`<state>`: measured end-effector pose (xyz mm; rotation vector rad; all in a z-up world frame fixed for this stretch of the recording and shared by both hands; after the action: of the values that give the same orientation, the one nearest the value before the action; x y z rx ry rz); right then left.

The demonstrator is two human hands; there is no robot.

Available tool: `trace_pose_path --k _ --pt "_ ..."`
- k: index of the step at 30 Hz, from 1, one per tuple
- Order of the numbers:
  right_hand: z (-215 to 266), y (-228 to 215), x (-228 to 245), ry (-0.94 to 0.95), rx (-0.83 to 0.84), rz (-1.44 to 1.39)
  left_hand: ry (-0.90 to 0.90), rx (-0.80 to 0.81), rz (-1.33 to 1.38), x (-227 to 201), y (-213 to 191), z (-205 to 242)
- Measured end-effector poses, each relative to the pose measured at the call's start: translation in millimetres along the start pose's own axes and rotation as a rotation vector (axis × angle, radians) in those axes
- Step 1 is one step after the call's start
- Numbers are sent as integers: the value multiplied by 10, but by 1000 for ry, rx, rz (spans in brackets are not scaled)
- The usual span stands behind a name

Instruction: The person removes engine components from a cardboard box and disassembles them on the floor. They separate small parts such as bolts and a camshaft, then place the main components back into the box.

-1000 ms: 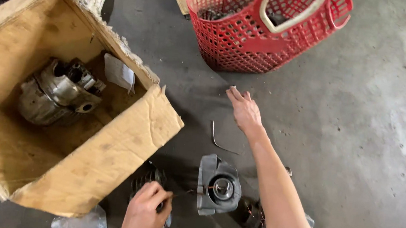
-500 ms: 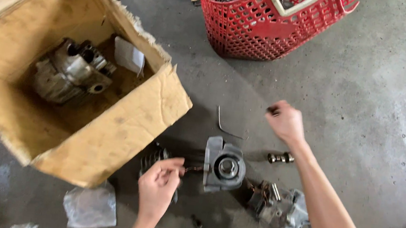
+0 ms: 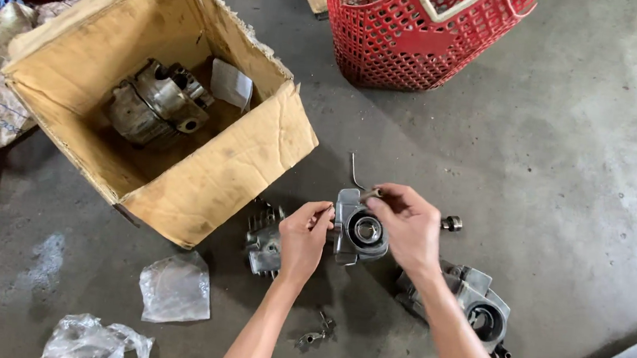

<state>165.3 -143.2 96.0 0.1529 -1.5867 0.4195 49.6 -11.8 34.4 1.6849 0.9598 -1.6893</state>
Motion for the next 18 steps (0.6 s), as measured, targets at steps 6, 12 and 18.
trace_pose_path --k 6,12,18 --pt "169 160 88 -170 38 45 72 5 -67 -97 -32 5" --pt "224 282 -95 -172 38 96 57 31 -50 -92 -45 29" --pt "240 308 -221 -111 49 175 -78 54 45 20 -65 68"
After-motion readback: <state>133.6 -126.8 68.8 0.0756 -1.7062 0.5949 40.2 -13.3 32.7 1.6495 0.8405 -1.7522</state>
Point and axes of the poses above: each hand's wrist, its own z-axis away from the middle knuckle, its own y-axis out of the palm, x = y × z, the point moved 3 cm from there along -z, towards the middle knuckle, and after that the axes turned 4 degrees about -x, right-handed, at the moved point
